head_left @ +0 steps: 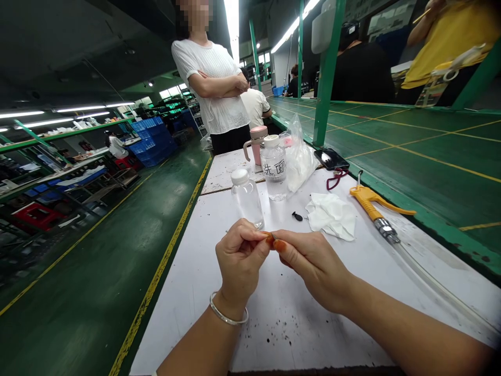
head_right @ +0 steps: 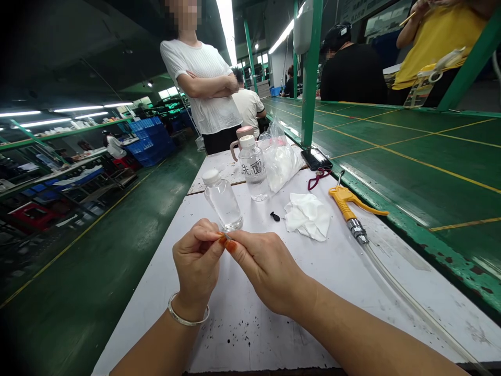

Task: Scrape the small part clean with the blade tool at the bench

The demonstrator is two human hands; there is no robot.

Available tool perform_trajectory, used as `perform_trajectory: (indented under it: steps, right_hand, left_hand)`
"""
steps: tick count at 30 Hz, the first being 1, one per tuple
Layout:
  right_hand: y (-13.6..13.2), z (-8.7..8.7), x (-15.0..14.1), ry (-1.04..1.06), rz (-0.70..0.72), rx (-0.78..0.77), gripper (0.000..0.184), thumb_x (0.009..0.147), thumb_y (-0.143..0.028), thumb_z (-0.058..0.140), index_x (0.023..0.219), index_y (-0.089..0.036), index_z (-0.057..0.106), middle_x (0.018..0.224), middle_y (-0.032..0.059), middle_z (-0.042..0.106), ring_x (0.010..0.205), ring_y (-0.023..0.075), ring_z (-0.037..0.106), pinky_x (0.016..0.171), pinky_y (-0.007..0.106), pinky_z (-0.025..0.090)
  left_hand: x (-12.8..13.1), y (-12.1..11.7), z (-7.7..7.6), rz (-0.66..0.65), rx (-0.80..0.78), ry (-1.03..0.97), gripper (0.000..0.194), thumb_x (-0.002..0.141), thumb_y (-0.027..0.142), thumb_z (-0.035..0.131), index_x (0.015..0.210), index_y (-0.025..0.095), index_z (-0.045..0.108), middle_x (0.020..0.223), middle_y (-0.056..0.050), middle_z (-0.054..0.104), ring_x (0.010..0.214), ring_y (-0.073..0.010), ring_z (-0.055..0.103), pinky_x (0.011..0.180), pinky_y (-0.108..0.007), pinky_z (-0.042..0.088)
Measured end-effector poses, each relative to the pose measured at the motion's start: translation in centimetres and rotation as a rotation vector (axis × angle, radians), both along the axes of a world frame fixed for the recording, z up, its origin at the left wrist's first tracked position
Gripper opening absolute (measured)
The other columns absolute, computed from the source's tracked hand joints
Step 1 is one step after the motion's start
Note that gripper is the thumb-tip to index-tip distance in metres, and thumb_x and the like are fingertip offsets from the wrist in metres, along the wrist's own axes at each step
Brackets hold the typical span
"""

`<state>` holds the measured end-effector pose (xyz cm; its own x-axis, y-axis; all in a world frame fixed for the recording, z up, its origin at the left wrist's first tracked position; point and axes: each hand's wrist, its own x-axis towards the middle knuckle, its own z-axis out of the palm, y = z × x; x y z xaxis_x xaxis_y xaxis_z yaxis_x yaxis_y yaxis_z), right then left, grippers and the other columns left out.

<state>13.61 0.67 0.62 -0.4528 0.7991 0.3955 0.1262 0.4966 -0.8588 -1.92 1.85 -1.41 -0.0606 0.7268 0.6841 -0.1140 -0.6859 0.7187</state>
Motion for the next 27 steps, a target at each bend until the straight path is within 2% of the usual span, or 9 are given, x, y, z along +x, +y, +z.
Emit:
perform_trajectory:
  steps: [9, 17, 27]
  right_hand:
    - [-0.34, -0.28, -0.44, 0.047, -0.028, -0.061, 0.042, 0.105, -0.043, 0.038, 0.074, -0.018, 0.050, 0.061, -0.0050, 0.038, 0.055, 0.0091, 0.033, 0.051, 0.025, 0.026]
    - [-0.25, -0.34, -0.58, 0.158, -0.034, -0.187, 0.045, 0.104, -0.047, 0.038, 0.071, -0.018, 0.051, 0.060, -0.0046, 0.038, 0.055, 0.0099, 0.034, 0.051, 0.024, 0.029]
    - [-0.33, -0.66, -0.20, -0.029, -0.059, 0.122, 0.036, 0.106, -0.036, 0.037, 0.084, -0.018, 0.058, 0.064, -0.0040, 0.046, 0.056, 0.0096, 0.038, 0.055, 0.025, 0.029]
  left_hand:
    - [0.20, -0.10, -0.52, 0.032, -0.003, -0.017, 0.015, 0.080, 0.006, 0.072, 0.078, 0.020, 0.069, 0.068, 0.002, 0.053, 0.065, -0.0105, 0.047, 0.059, -0.025, 0.041]
    - [0.46, -0.14, -0.63, 0.014, -0.046, -0.047, 0.014, 0.078, 0.009, 0.075, 0.076, 0.021, 0.069, 0.068, 0.002, 0.056, 0.064, -0.0104, 0.048, 0.060, -0.025, 0.044]
    - [0.24, 0.24, -0.52, -0.077, -0.151, -0.148, 0.011, 0.077, 0.013, 0.077, 0.075, 0.021, 0.070, 0.069, 0.001, 0.056, 0.065, -0.0100, 0.052, 0.062, -0.023, 0.046]
